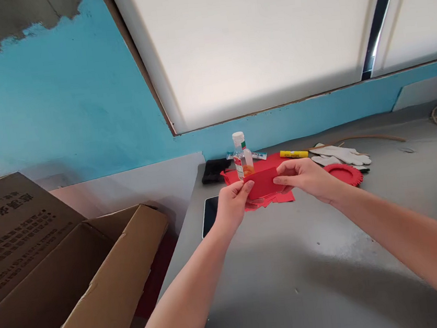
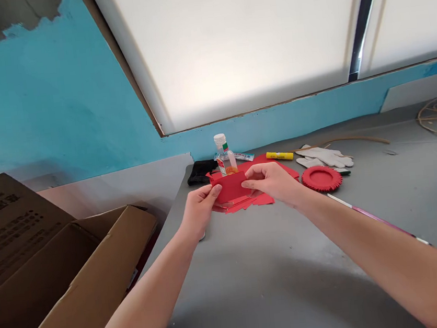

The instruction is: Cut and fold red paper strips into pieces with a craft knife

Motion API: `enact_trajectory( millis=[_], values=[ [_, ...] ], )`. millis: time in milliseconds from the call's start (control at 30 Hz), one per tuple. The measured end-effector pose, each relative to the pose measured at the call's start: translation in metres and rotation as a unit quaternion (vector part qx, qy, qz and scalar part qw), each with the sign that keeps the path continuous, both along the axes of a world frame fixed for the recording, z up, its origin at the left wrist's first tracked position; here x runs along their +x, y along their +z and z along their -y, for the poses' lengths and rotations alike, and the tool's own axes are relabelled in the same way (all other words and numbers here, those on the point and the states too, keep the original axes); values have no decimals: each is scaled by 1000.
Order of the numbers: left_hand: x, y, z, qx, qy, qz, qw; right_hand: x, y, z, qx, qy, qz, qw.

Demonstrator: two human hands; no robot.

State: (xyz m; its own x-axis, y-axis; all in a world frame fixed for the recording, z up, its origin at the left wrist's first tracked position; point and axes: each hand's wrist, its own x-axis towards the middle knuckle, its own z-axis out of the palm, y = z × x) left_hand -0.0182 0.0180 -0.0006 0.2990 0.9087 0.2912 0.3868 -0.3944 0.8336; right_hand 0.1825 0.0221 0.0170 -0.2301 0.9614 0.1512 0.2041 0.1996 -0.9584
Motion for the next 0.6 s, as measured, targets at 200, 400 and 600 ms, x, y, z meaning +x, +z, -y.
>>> enact_trajectory(
  millis=[200,400,600],
  values=[
    [9,-46,7,20,-106,-134,985,21,-69,14,-208,-4,65,976],
    [6,-78,31,93,-314,-335,884,34,-91,17,-199,28,165,966],
    [1,-80,27,158,-313,-400,847,34,-100,16,19,49,255,966]
  ],
)
